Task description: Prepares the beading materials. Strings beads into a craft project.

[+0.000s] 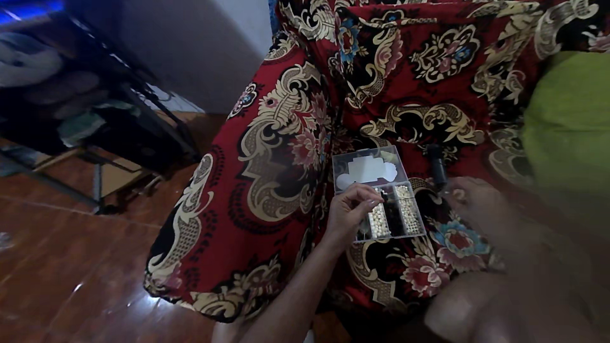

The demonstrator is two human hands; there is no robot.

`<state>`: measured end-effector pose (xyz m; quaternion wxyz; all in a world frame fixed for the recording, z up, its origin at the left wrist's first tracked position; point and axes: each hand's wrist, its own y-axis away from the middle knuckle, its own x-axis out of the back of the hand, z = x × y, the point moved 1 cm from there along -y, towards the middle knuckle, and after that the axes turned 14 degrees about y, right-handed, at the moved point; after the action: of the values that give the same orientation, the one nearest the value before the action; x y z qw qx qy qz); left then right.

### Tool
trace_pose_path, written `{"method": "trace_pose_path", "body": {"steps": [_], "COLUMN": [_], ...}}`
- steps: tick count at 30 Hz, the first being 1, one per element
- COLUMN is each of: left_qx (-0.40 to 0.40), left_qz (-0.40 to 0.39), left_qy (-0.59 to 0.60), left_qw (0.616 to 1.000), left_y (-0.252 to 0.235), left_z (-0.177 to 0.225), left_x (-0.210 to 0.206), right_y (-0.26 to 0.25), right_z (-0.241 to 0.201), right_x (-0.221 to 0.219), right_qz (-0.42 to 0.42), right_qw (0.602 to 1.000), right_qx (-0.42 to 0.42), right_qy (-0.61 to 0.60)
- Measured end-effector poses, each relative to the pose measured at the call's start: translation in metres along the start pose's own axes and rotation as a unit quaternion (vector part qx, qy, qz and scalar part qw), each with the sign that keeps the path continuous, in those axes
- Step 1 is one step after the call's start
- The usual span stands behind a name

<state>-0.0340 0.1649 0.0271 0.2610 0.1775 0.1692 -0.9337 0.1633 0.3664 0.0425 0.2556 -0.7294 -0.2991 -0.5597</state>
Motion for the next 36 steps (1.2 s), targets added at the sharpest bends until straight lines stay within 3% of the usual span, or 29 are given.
{"method": "trace_pose_path", "body": {"steps": [2, 4, 8, 11, 14, 19, 24, 26, 28, 31, 36], "left_qx": [-0.002, -0.003, -0.024, -0.041, -0.055, -0.035, 0.011, 0.032, 0.037, 0.086, 0.107], "left_qz": [-0.003, -0.019, -0.056, -0.068, -0.066, -0.042, -0.051, -0.071, -0.127, -0.201, -0.21], "left_qy": [0.005, 0.009, -0.02, -0.047, -0.08, -0.124, -0.189, -0.294, -0.427, -0.527, -0.581], "left_qw": [1.0, 1.0, 0.998, 0.996, 0.993, 0.991, 0.981, 0.953, 0.895, 0.822, 0.779], "left_y": [0.001, 0.002, 0.005, 0.006, 0.007, 0.007, 0.005, 0.005, 0.006, 0.009, 0.011], "left_z": [-0.001, -0.002, -0.005, -0.008, -0.011, -0.01, -0.014, -0.012, -0.009, -0.011, -0.015], "left_x": [-0.001, -0.003, -0.007, -0.008, -0.009, -0.009, -0.004, -0.002, -0.004, -0.009, -0.014], "right_y": [-0.003, -0.004, 0.004, 0.017, 0.026, 0.026, 0.025, 0.025, 0.024, 0.024, 0.025], "right_z": [0.012, 0.014, -0.016, -0.055, -0.077, -0.079, -0.076, -0.075, -0.074, -0.073, -0.075], "right_x": [0.004, 0.003, -0.003, -0.004, -0.009, -0.015, -0.016, -0.017, -0.017, -0.017, -0.018], "right_qz": [-0.025, 0.0, 0.046, -0.087, -0.161, -0.133, -0.1, -0.078, -0.07, -0.067, -0.068], "right_qw": [0.995, 0.995, 0.978, 0.879, 0.811, 0.868, 0.898, 0.914, 0.921, 0.923, 0.927], "right_qx": [-0.063, -0.064, 0.064, 0.1, 0.091, 0.041, 0.031, 0.034, 0.035, 0.038, 0.038], "right_qy": [0.075, 0.074, -0.194, -0.459, -0.555, -0.476, -0.427, -0.397, -0.382, -0.377, -0.367]}}
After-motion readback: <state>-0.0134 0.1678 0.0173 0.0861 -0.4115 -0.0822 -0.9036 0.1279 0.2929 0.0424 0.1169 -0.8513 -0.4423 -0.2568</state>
